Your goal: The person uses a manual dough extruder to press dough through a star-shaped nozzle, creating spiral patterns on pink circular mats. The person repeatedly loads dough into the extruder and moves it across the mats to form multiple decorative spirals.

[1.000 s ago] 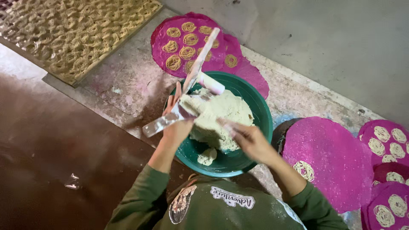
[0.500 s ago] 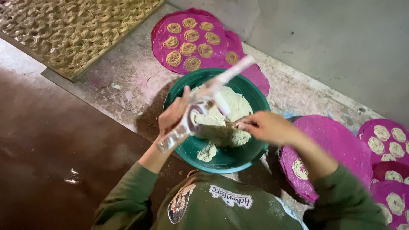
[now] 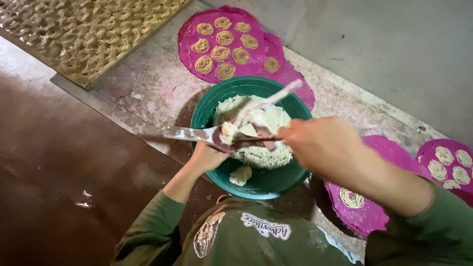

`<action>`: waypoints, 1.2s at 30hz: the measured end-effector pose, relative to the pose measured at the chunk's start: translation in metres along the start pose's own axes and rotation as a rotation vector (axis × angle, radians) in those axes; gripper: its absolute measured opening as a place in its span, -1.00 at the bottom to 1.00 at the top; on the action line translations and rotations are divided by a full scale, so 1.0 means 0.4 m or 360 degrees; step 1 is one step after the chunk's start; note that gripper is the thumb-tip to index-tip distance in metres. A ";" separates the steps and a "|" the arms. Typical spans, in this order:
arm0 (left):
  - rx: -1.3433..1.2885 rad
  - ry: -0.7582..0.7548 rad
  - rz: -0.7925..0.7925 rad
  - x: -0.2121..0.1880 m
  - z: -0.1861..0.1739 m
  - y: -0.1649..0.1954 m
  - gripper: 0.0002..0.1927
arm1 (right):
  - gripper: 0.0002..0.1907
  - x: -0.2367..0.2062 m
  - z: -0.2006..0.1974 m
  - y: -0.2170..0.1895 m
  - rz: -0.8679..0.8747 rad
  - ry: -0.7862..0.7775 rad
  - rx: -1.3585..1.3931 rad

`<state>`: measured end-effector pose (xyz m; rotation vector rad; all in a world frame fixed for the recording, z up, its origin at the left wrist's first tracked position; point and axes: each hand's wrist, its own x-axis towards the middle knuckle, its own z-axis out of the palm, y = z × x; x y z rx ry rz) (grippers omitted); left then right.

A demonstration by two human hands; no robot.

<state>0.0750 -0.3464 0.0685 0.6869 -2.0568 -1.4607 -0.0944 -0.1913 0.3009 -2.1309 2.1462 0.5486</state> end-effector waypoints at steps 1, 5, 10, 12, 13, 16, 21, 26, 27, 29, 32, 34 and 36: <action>0.0115 -0.0007 0.0145 0.002 -0.009 0.002 -0.43 | -0.67 -0.020 -0.021 0.011 0.0027 0.0044 -0.0009; 0.0090 -0.0076 0.0336 0.011 -0.011 0.012 -0.38 | -0.86 0.011 0.007 0.027 0.0011 0.0187 0.0084; 0.0143 -0.0058 0.0302 0.014 0.037 0.014 -0.32 | -0.78 0.111 0.118 -0.028 -0.0163 0.0140 -0.0032; 0.0254 -0.0085 0.0244 0.013 0.048 0.013 -0.36 | -0.84 0.132 0.125 -0.096 -0.0359 0.0374 -0.0235; 0.0312 -0.0053 0.0266 0.012 0.046 0.013 -0.35 | -0.84 0.130 0.113 -0.108 -0.0359 0.0343 -0.0207; 0.0519 0.0062 0.0298 0.006 0.020 0.021 -0.36 | -0.86 0.088 0.048 -0.087 -0.0273 0.0209 -0.0117; 0.0862 0.0202 0.0519 0.003 -0.033 0.055 -0.33 | -0.82 0.014 0.038 -0.008 -0.0152 0.0359 -0.0131; 0.0635 0.0105 0.0487 0.005 0.018 0.050 -0.24 | -0.76 0.115 0.158 -0.123 -0.0293 0.0475 -0.0293; 0.0540 0.0109 0.0500 0.004 0.026 0.040 -0.26 | -0.73 0.120 0.167 -0.126 -0.0306 0.0547 -0.0320; 0.0608 0.0164 0.0372 0.007 0.029 0.013 -0.39 | -0.78 0.098 0.164 -0.094 -0.0158 0.0223 -0.0047; 0.0286 0.0364 0.0056 0.011 -0.002 -0.021 -0.39 | -0.74 0.023 0.143 0.008 -0.0011 0.0330 0.0105; -0.0196 0.0445 0.0113 0.019 -0.015 -0.026 -0.37 | -0.69 0.023 0.159 0.026 0.0016 0.0637 0.0488; -0.0817 0.0399 0.0397 0.026 -0.024 -0.012 -0.40 | -0.64 0.052 0.202 0.002 -0.0016 0.0878 0.0783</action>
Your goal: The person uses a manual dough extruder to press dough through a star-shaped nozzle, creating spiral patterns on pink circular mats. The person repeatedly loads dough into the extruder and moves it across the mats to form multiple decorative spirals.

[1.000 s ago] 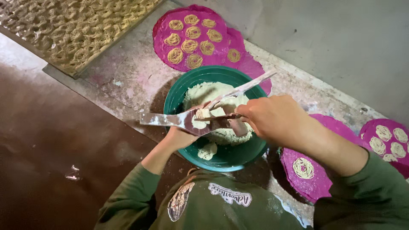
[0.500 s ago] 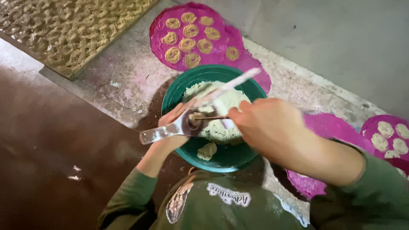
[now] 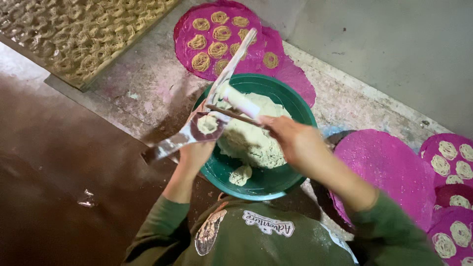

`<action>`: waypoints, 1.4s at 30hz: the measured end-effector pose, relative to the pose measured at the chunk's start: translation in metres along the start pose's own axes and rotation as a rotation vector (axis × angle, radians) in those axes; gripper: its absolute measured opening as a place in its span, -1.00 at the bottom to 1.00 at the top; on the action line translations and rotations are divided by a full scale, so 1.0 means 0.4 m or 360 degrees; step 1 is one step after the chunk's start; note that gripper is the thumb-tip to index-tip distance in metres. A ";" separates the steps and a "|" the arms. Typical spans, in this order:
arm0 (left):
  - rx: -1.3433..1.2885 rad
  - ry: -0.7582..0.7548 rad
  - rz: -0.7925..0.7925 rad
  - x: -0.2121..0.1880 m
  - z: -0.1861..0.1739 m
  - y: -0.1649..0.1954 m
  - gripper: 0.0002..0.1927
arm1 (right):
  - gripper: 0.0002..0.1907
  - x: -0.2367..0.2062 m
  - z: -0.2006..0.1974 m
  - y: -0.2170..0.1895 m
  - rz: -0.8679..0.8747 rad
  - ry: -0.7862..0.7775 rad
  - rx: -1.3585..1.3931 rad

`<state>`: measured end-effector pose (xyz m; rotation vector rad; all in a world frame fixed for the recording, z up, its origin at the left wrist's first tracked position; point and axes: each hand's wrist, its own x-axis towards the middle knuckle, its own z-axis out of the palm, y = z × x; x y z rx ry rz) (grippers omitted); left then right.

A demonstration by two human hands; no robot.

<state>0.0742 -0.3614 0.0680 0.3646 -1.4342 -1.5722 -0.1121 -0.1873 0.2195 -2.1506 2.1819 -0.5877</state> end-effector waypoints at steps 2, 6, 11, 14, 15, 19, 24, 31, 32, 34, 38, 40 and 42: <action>0.1176 0.0033 0.0259 0.008 0.009 0.027 -0.38 | -0.58 0.023 0.104 -0.015 -0.0088 0.0157 0.0211; 0.1822 0.0066 0.0268 0.040 -0.001 0.103 -0.30 | -0.51 -0.027 0.200 -0.018 -0.0189 0.0117 0.0842; 0.1890 0.0000 0.0414 0.044 0.013 0.122 -0.38 | -0.50 -0.031 0.178 0.043 0.0777 -0.0469 0.0882; 0.2052 -0.0009 0.0370 0.032 0.035 0.076 -0.38 | -0.53 -0.019 0.212 0.043 0.0339 -0.0033 0.1097; 0.2149 0.0007 0.0421 0.032 0.035 0.056 -0.36 | -0.53 -0.024 0.229 0.039 0.0309 -0.0020 0.1076; 0.2245 0.0130 0.0341 0.056 -0.046 -0.018 -0.41 | -0.58 -0.082 0.290 0.035 0.0244 -0.0102 0.1081; 0.0901 0.0360 0.0111 0.072 -0.141 -0.086 -0.65 | -0.47 -0.109 0.323 0.077 0.0491 -0.0910 0.1171; -0.0976 -0.0328 -0.1161 -0.137 0.120 -0.111 -0.61 | 0.00 -0.080 0.230 0.109 -0.0165 0.0632 0.2022; -0.1289 -0.0674 -0.1185 -0.178 0.171 -0.103 -0.51 | -0.01 -0.094 0.201 0.112 -0.0122 0.0568 0.2530; -0.1082 -0.0696 -0.1345 -0.212 0.254 -0.070 -0.44 | 0.05 -0.130 0.132 0.111 -0.0046 0.0414 0.3533; -0.0408 -0.1099 -0.0731 -0.178 0.323 0.056 -0.45 | -0.23 -0.242 0.003 0.118 -0.0097 0.0862 0.2357; 0.0357 -0.1164 -0.0361 -0.152 0.351 0.133 -0.55 | -0.29 -0.310 -0.053 0.132 -0.0131 0.0779 0.1575; 0.0804 -0.1277 -0.0534 -0.147 0.399 0.198 -0.58 | -0.49 -0.381 -0.074 0.132 -0.0515 0.0661 0.0931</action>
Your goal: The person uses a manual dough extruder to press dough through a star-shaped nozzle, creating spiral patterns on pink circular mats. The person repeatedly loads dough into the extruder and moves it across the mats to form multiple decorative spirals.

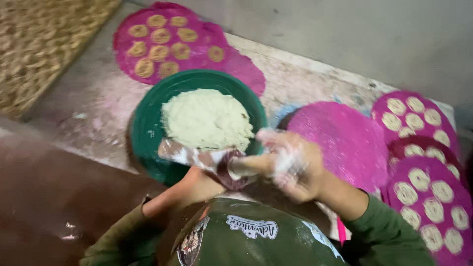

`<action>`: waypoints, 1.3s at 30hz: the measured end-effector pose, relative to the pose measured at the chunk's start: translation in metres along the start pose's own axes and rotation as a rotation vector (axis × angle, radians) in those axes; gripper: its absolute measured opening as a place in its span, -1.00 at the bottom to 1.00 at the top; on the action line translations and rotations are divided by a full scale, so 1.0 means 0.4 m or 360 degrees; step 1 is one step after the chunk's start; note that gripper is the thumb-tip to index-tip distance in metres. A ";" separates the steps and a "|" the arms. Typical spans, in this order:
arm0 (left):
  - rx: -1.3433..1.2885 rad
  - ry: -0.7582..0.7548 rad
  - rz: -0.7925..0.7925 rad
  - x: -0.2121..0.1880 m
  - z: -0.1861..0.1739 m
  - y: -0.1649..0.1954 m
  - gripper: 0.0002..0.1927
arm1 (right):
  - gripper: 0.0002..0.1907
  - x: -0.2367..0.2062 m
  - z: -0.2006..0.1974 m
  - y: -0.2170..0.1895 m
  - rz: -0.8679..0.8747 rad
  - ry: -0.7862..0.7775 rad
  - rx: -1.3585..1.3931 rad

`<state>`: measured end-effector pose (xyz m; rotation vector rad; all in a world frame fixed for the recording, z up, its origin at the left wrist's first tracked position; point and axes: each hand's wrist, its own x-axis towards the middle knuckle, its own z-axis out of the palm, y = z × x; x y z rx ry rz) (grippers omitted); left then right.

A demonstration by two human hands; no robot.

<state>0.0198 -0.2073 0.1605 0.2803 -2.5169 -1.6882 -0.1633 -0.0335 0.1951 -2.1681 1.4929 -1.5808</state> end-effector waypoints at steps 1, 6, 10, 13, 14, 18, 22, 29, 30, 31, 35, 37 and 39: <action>-0.0031 -0.0185 -0.0328 -0.003 0.014 0.041 -0.57 | -0.55 -0.029 -0.010 -0.022 -0.0190 -0.0179 -0.0268; 0.0268 -0.0412 0.0154 0.047 0.127 0.170 -0.56 | -0.50 -0.163 -0.017 -0.094 -0.0190 -0.0040 -0.0292; -0.0151 -0.0654 0.0884 0.119 0.177 0.183 -0.66 | -0.33 -0.254 -0.114 -0.135 0.0138 0.0051 -0.0495; -0.0026 -0.0539 0.0853 0.188 0.247 0.175 -0.64 | 0.07 -0.350 -0.244 -0.134 0.0642 0.0151 0.0413; 0.0091 -0.0454 0.0744 0.217 0.275 0.169 -0.62 | 0.05 -0.390 -0.297 -0.123 0.1003 -0.0067 0.0687; 0.0280 -0.0171 0.0328 0.347 0.401 0.095 -0.47 | 0.18 -0.585 -0.378 -0.082 0.1798 -0.0167 0.1185; 0.0567 0.0626 0.0459 0.492 0.516 -0.094 -0.21 | 0.16 -0.761 -0.396 -0.099 0.1664 0.0346 0.1149; -0.1611 0.0548 -0.0387 0.548 0.587 -0.351 -0.43 | 0.30 -0.914 -0.450 -0.108 0.2043 0.0943 0.0603; -0.1621 0.0579 -0.0338 0.538 0.601 -0.356 -0.44 | 0.30 -0.930 -0.447 -0.098 0.2018 0.0892 0.0642; -0.1631 0.0609 -0.0284 0.526 0.618 -0.359 -0.43 | 0.29 -0.945 -0.443 -0.087 0.1991 0.0840 0.0679; -0.1695 0.0780 -0.0855 0.413 0.710 -0.303 -0.44 | 0.27 -0.975 -0.424 -0.038 0.2094 0.0777 0.0728; -0.1701 0.0685 -0.0754 0.347 0.737 -0.288 -0.43 | 0.24 -0.962 -0.416 -0.027 0.2148 0.0715 0.0732; -0.1795 0.0572 -0.0534 0.304 0.745 -0.276 -0.41 | 0.21 -0.927 -0.408 -0.025 0.2060 0.0617 0.0779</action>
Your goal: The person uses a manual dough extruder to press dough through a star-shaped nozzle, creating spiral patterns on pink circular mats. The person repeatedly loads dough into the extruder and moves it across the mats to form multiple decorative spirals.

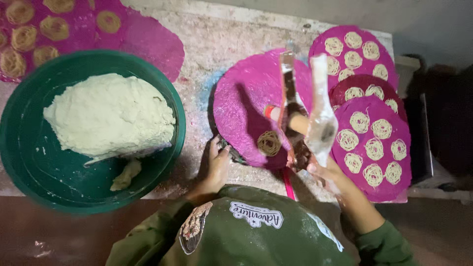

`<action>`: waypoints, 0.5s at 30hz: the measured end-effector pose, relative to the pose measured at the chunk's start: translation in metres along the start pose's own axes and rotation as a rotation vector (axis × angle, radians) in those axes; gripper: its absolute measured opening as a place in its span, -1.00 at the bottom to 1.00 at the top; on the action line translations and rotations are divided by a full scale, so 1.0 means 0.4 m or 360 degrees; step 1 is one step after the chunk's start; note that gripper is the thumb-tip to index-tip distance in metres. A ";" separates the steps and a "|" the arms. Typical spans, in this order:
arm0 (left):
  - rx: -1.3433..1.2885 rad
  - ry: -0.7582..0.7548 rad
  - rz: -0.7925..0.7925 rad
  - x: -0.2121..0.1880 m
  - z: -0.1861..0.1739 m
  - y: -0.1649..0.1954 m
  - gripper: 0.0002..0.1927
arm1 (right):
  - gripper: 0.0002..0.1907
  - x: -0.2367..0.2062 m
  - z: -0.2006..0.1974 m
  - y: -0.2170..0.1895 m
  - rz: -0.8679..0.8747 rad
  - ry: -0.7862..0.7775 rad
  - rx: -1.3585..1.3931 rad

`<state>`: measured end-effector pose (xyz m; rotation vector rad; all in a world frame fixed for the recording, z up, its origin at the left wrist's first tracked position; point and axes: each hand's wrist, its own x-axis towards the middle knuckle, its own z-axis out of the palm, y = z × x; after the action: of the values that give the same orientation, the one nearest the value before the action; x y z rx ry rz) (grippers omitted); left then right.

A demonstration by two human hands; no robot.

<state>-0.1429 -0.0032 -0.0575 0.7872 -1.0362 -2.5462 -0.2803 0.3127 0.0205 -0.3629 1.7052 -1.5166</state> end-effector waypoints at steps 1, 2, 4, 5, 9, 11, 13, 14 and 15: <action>0.0261 0.0084 0.0016 -0.014 0.002 0.007 -0.39 | 0.20 0.002 0.016 -0.018 -0.0010 -0.0078 -0.0003; 0.0522 0.0165 0.0034 -0.027 0.006 0.021 -0.37 | 0.20 0.006 0.033 -0.038 -0.0012 -0.0138 -0.0006; 0.0949 0.0213 0.0457 -0.059 0.030 0.064 -0.36 | 0.19 0.016 0.068 -0.080 -0.0044 -0.0211 -0.0040; 0.1109 0.0174 0.0863 -0.070 0.049 0.093 -0.35 | 0.16 0.018 0.085 -0.098 -0.0006 -0.0293 0.0047; 0.0134 -0.0486 0.0471 0.026 0.138 0.243 -0.20 | 0.14 0.018 0.127 -0.136 0.0248 -0.0583 0.0099; -0.0714 -0.1002 -0.0210 0.098 0.165 0.302 -0.08 | 0.16 0.012 0.126 -0.142 0.0540 -0.0559 -0.0021; -0.1024 -0.1596 -0.0173 0.133 0.181 0.318 -0.07 | 0.14 0.010 0.111 -0.152 0.0951 -0.0381 -0.0142; -0.1055 -0.1785 -0.0138 0.151 0.193 0.315 -0.10 | 0.15 0.012 0.099 -0.161 0.1056 -0.0341 -0.0068; -0.1083 -0.1970 -0.0104 0.168 0.203 0.311 -0.12 | 0.16 0.012 0.080 -0.177 0.1162 -0.0301 0.0007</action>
<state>-0.2384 -0.0752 0.0534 -1.0540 -0.2219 -3.0329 -0.2809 0.2703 0.0857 0.1194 1.4540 -0.9137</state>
